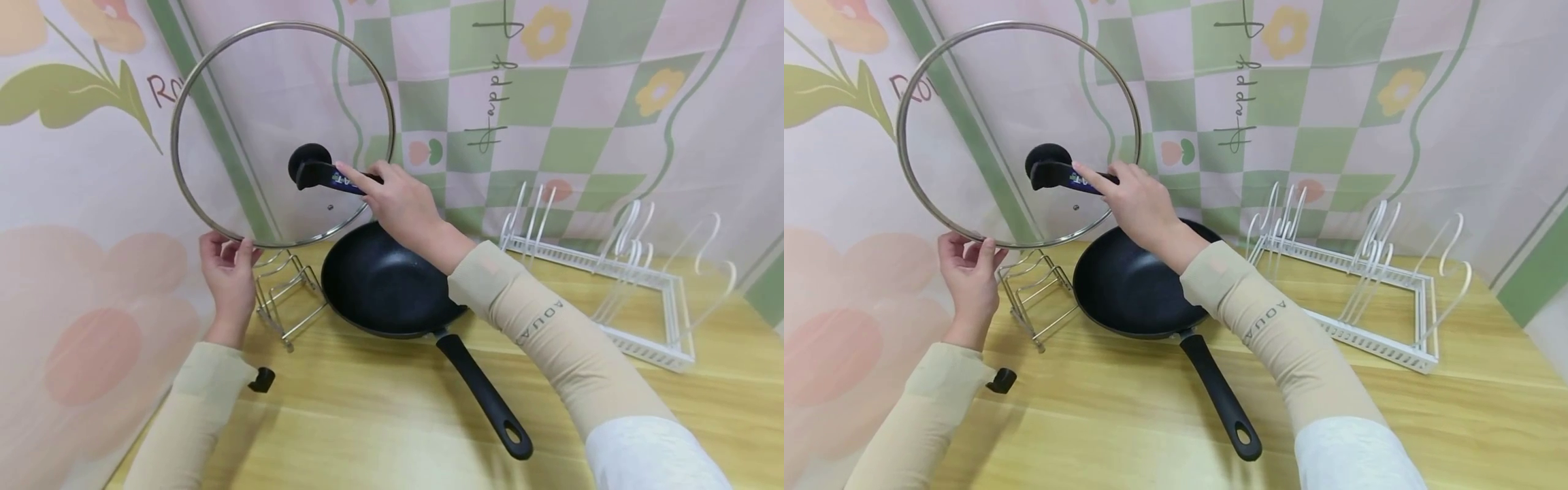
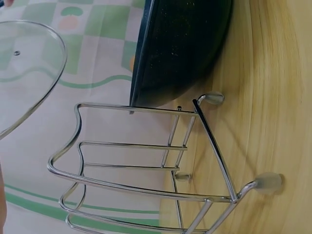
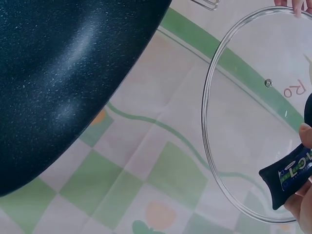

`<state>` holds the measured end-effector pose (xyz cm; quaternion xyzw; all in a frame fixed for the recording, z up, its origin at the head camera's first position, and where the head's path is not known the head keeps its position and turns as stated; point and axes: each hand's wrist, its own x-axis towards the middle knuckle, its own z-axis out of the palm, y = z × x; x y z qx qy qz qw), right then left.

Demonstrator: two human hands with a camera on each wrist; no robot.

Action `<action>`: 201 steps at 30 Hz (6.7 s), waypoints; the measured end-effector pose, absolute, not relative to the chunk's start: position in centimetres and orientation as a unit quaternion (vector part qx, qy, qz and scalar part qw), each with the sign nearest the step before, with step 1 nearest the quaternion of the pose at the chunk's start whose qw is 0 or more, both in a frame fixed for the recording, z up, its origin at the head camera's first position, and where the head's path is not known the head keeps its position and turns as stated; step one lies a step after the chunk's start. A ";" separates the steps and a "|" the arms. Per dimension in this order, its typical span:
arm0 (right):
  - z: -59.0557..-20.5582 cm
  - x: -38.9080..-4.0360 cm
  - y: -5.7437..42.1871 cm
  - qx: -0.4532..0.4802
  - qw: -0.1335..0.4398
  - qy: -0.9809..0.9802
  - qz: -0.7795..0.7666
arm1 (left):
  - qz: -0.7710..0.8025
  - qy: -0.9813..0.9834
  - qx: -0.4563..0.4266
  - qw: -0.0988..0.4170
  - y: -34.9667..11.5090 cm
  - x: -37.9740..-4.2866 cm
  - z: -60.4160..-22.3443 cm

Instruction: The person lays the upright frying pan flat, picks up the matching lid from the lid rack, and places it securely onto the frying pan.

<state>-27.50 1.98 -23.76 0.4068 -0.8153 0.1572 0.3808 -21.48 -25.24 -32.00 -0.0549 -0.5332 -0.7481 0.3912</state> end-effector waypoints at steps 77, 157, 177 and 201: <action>-24.0 -25.7 8.8 0.437 0.373 -0.798 0.184 | -0.751 -0.566 -0.105 0.324 -20.6 -21.4 -32.5; -25.1 -23.2 11.7 0.419 0.342 -0.814 0.214 | -0.725 -0.643 -0.092 0.229 -20.0 -21.3 -32.2; -25.1 -23.4 12.2 0.406 0.328 -0.822 0.229 | -0.733 -0.643 -0.066 0.214 -19.5 -21.9 -31.8; -24.3 -23.6 12.4 0.409 0.314 -0.821 0.244 | -0.736 -0.646 -0.060 0.194 -19.4 -21.7 -31.7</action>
